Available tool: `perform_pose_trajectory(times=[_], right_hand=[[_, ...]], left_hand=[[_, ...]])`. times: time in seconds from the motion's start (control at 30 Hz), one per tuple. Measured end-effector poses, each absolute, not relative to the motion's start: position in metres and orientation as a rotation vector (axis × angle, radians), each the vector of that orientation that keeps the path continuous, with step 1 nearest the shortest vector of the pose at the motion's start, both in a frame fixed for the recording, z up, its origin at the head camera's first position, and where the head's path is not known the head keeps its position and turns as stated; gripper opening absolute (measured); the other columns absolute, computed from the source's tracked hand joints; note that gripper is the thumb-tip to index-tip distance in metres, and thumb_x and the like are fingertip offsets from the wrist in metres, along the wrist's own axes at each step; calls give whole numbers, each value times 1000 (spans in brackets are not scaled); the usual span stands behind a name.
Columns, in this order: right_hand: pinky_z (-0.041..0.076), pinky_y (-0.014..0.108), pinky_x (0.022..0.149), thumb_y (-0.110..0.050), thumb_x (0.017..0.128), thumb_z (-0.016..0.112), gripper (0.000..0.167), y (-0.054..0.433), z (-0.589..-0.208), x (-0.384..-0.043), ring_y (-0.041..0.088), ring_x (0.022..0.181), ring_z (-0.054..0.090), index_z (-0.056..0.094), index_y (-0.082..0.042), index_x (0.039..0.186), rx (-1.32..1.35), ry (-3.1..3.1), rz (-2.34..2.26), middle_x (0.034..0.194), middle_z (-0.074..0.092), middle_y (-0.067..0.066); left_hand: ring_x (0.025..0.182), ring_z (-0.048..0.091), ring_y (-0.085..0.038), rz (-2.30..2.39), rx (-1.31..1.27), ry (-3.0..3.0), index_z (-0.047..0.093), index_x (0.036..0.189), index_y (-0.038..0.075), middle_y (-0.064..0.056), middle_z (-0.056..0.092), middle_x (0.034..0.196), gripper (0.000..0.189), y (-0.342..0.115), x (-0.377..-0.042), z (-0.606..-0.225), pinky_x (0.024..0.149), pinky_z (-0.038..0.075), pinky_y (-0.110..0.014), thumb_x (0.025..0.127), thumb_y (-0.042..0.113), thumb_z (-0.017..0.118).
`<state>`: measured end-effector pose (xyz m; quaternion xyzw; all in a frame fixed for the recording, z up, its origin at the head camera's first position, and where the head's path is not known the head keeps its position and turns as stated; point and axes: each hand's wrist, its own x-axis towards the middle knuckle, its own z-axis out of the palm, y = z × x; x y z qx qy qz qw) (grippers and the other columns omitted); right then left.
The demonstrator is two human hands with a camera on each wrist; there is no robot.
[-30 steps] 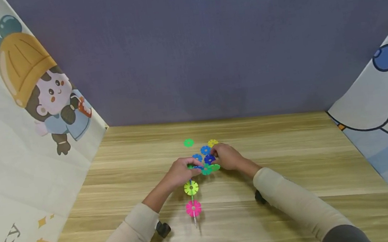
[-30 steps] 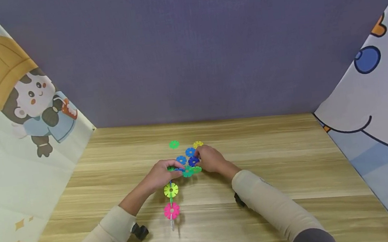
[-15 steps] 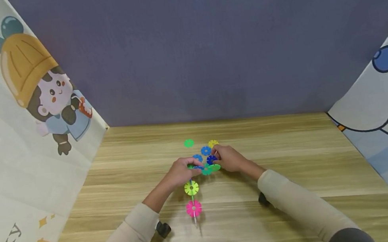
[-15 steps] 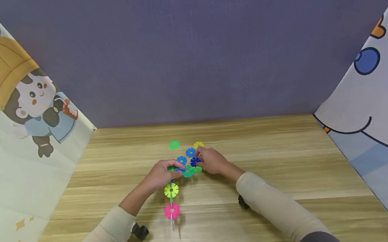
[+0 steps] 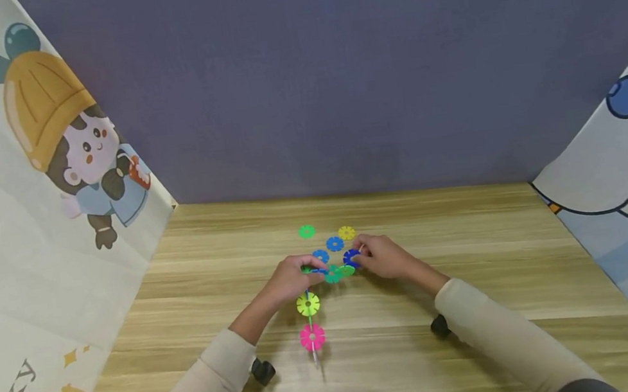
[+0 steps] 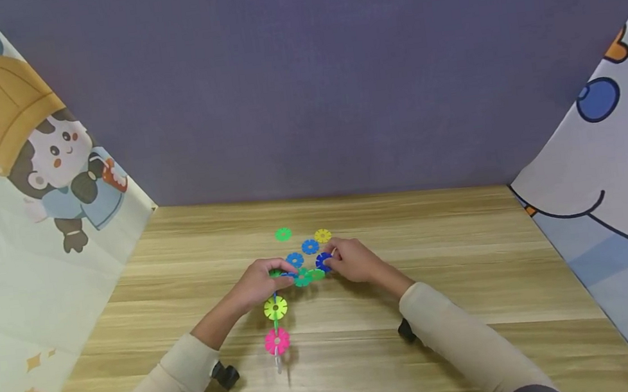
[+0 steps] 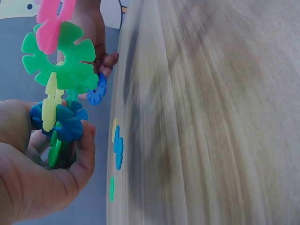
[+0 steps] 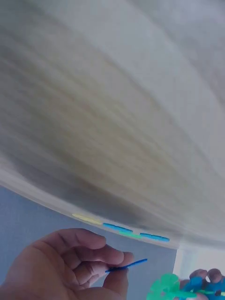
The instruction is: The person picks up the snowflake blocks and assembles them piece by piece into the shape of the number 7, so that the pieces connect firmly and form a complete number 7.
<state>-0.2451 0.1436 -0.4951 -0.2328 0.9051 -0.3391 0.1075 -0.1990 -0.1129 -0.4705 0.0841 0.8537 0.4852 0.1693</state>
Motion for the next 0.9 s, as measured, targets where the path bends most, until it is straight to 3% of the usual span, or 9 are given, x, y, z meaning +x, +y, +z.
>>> perform_pose_trajectory(times=[0.47, 0.77, 0.9], right_hand=[[43, 20, 49, -13, 101, 62, 15, 159, -483, -231, 8, 53, 51, 62, -2, 111, -535, 2460, -1303, 69, 66, 8], [54, 30, 54, -11, 102, 60, 21, 159, -486, -223, 13, 58, 59, 57, 3, 117, -420, 2338, -1400, 78, 70, 18], [56, 28, 56, -10, 102, 59, 21, 157, -489, -221, 12, 61, 62, 54, 4, 116, -353, 2247, -1474, 83, 71, 23]], left_hand=[[96, 62, -18, 1392, 234, 2416, 76, 101, 21, 1, 71, 109, 10, -116, -200, -469, 77, 51, -29, 93, 17, 73], [88, 60, -19, 1416, 230, 2410, 76, 104, 20, -3, 70, 119, 12, -116, -199, -468, 65, 49, -27, 93, 17, 72], [84, 61, -22, 1421, 224, 2401, 76, 104, 20, -3, 70, 118, 12, -115, -200, -467, 62, 48, -27, 93, 17, 72]])
